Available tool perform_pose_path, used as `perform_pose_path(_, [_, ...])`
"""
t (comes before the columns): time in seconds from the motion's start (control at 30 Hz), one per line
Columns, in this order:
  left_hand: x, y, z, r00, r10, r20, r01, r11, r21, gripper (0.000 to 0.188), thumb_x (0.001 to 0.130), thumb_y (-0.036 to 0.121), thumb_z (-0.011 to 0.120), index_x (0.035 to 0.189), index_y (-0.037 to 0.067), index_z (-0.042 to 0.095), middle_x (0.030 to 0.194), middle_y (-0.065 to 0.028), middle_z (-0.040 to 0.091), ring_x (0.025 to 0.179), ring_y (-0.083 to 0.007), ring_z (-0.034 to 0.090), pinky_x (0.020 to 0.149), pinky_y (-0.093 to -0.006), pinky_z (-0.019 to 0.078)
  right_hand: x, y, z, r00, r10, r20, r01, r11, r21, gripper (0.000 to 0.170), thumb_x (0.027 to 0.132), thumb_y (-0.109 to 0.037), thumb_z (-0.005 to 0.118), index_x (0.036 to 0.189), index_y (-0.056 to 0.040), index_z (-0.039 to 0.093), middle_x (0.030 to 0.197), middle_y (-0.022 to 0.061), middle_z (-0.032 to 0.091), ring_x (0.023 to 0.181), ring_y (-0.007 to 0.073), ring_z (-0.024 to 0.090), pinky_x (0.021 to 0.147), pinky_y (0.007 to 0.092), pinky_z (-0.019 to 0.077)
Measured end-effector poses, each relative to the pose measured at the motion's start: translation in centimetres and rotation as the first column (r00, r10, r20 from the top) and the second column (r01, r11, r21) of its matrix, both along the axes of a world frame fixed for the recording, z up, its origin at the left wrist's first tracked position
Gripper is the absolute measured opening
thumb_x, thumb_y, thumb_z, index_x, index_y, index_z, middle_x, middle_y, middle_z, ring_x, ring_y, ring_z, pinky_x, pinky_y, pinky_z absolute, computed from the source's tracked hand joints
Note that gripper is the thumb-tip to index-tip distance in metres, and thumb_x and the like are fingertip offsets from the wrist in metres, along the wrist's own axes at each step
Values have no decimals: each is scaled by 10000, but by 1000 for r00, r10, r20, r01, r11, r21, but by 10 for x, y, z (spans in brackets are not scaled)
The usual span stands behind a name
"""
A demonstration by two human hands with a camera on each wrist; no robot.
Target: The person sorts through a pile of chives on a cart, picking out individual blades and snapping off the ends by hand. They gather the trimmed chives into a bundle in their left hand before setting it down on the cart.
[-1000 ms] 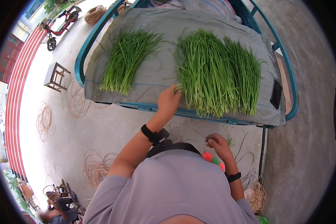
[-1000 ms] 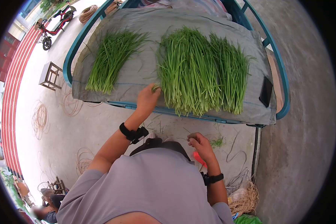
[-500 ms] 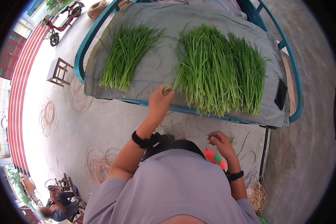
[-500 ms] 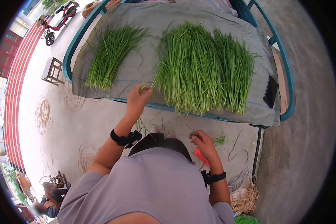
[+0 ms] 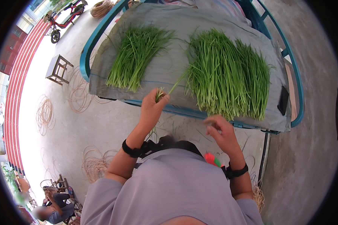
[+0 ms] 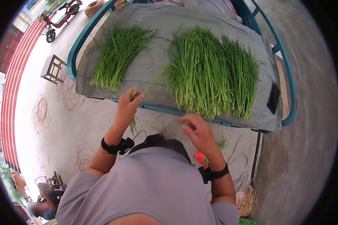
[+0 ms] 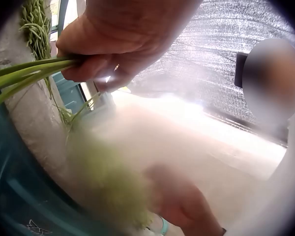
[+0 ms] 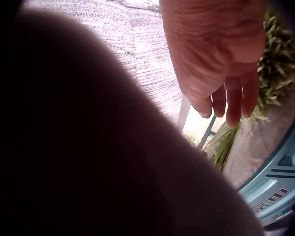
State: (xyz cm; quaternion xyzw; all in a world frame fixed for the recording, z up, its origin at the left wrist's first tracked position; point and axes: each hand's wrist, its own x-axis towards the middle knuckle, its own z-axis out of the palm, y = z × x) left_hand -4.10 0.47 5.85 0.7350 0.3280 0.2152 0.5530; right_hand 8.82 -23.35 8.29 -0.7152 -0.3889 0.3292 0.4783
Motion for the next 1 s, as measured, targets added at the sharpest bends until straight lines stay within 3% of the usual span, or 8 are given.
perform_pose_path(0.13, [-16, 4, 25, 995, -92, -26, 87, 987, -137, 170, 839, 179, 651, 842, 23, 582, 638, 29, 485, 608, -67, 420, 539, -260, 352, -6, 66, 30, 948, -38, 317, -1, 993, 122, 348, 832, -57, 623, 1174, -105, 580, 1262, 91, 524, 799, 177, 640, 688, 298, 509])
perform_pose_path(0.23, [-24, 6, 37, 985, -163, 55, 171, 966, -193, 160, 839, 173, 639, 840, 23, 583, 638, 46, 480, 610, -64, 410, 533, -258, 346, -5, 108, 23, 878, 44, 476, -98, 991, 88, 378, 823, -66, 636, 1190, -120, 564, 1319, 92, 486, 831, 235, 652, 707, 350, 521])
perform_pose_path(0.33, [-28, 13, 30, 976, -196, 95, 212, 957, -200, 104, 852, 154, 615, 821, 69, 564, 604, 68, 432, 508, -21, 356, 439, -210, 263, -3, 130, 3, 869, 99, 485, -146, 987, 60, 363, 824, -93, 641, 1177, -115, 562, 1311, 96, 493, 871, 285, 643, 723, 379, 521])
perform_pose_path(0.43, [-34, 24, 33, 976, -167, 140, 217, 816, -536, 75, 848, 128, 596, 841, 79, 539, 593, 71, 400, 487, -15, 318, 420, -202, 230, -2, 137, -14, 781, 93, 617, -206, 972, 115, 268, 849, -128, 624, 1112, -105, 580, 1209, 94, 553, 835, 314, 634, 706, 378, 517])
perform_pose_path(0.53, [-35, 32, 23, 963, -100, 251, 250, 684, -686, 70, 851, 120, 580, 858, 85, 520, 593, 79, 362, 477, -13, 273, 414, -199, 203, -4, 137, -15, 827, 159, 540, -204, 979, 24, 161, 870, -159, 606, 1013, -86, 586, 1028, 101, 604, 809, 339, 617, 680, 390, 506])
perform_pose_path(0.73, [-25, 38, 17, 949, 23, 315, 227, 645, -730, 62, 870, 137, 565, 851, 96, 524, 596, 90, 341, 474, -13, 265, 415, -190, 203, -9, 137, -16, 860, 214, 464, -178, 977, -121, 132, 904, -200, 577, 907, -68, 572, 801, 133, 591, 722, 345, 577, 621, 380, 472])
perform_pose_path(0.93, [-22, 45, 0, 891, 239, 385, 187, 580, -793, 107, 934, 187, 557, 898, 86, 558, 599, 86, 348, 476, -14, 270, 415, -190, 219, -11, 136, -13, 996, 62, 56, -58, 996, -75, 274, 974, -278, 491, 880, -38, 585, 668, 75, 574, 545, 172, 545, 528, 299, 427])
perform_pose_path(1.0, [-21, 43, 2, 926, 95, 365, 233, 618, -751, 165, 946, 218, 558, 1004, 66, 587, 607, 86, 366, 477, -15, 280, 418, -186, 228, -14, 136, -7, 995, 38, -89, -42, 998, -43, 305, 985, -295, 474, 877, -35, 593, 670, 45, 577, 527, 114, 525, 505, 264, 419])
